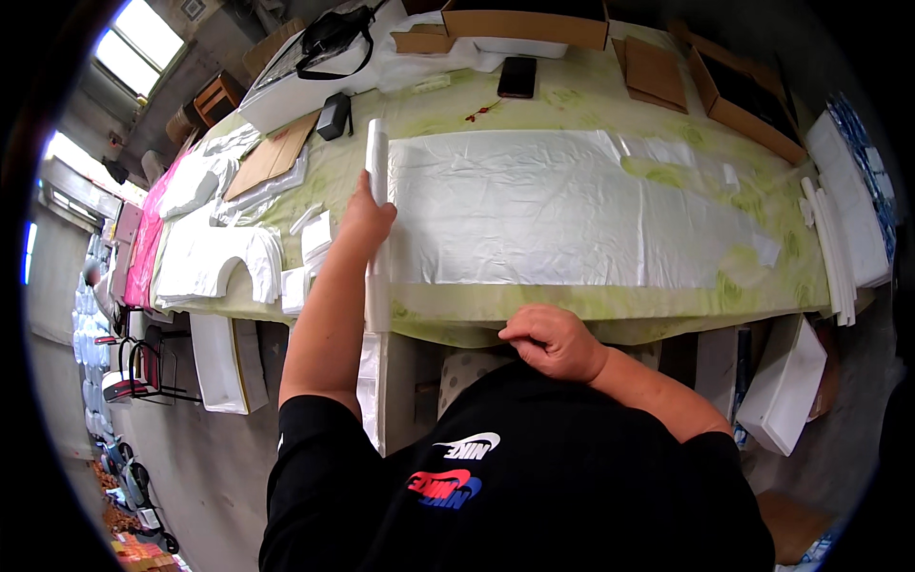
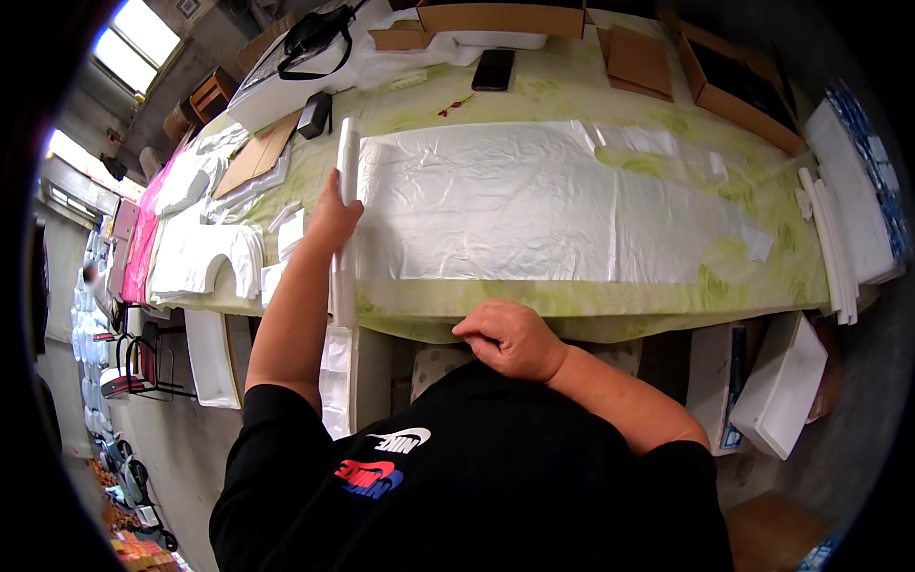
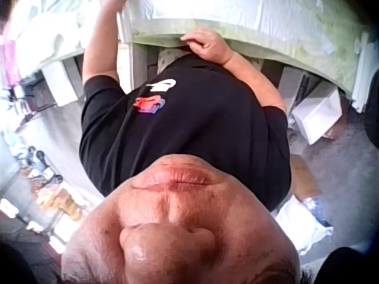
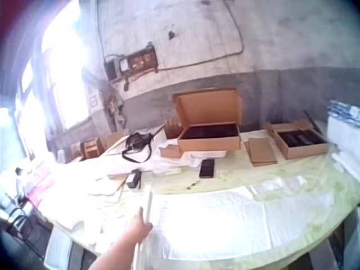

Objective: The person repeatedly wraps small white rectangular objects in clear plastic film on a table. They unroll the film, place an object, fold the film around it, and set the wrapped item aside. The process is repeated multiple times throughout the clip.

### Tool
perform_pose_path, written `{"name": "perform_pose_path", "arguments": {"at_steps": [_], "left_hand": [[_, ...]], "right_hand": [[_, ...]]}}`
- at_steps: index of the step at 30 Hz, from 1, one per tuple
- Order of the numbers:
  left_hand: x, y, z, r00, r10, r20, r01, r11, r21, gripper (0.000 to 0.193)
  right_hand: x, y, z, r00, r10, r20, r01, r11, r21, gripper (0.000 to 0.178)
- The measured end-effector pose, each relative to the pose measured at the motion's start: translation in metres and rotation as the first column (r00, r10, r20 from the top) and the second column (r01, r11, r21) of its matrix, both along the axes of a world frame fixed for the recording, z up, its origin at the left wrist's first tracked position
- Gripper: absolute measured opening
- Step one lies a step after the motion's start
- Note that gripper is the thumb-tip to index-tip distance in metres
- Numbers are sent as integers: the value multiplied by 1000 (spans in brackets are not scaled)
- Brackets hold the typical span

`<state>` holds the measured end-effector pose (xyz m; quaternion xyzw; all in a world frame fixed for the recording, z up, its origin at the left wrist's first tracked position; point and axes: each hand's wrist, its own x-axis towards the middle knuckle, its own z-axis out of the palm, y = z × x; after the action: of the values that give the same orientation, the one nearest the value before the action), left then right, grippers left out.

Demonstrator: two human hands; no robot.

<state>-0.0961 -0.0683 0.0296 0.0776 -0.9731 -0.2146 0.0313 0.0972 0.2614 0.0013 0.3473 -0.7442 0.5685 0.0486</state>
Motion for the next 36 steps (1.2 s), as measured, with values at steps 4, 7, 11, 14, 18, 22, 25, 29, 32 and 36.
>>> {"name": "perform_pose_path", "arguments": {"at_steps": [4, 7, 11, 14, 18, 22, 25, 29, 32, 36], "left_hand": [[10, 45, 8, 1000, -15, 26, -6, 742, 670, 97], [30, 104, 9, 993, -112, -21, 53, 288, 956, 75], [46, 166, -2, 978, -208, -29, 10, -94, 995, 89], [56, 202, -4, 971, -241, -7, -25, -130, 991, 111], [59, 230, -9, 974, -225, -37, 102, 286, 953, 104], [35, 246, -42, 944, -305, -127, 315, 714, 626, 94], [50, 257, -33, 931, -341, -134, 365, 840, 402, 89], [50, 265, -29, 886, -453, -96, 463, 854, 236, 84], [53, 269, -17, 873, -486, -24, 484, 861, 156, 82], [50, 276, -19, 873, -488, 1, 488, 872, 40, 83]], "right_hand": [[2, 9, -7, 995, -58, 83, 60, 998, -26, 31], [3, 1, 1, 921, -73, 382, 150, 973, -175, 55], [3, 6, 26, 690, 123, 713, 143, 943, -301, 83], [6, 17, 18, 791, -30, 611, 167, 972, -168, 88], [17, 41, 22, 828, -250, 501, 239, 967, 87, 91], [29, 55, 30, 747, -374, 550, 318, 927, 197, 95], [39, 59, 41, 677, -362, 640, 291, 931, 219, 96], [42, 65, 24, 799, -404, 445, 311, 912, 269, 92], [46, 66, 18, 834, -429, 346, 320, 888, 331, 90], [58, 67, 46, 846, -514, 142, 338, 722, 604, 87]]}}
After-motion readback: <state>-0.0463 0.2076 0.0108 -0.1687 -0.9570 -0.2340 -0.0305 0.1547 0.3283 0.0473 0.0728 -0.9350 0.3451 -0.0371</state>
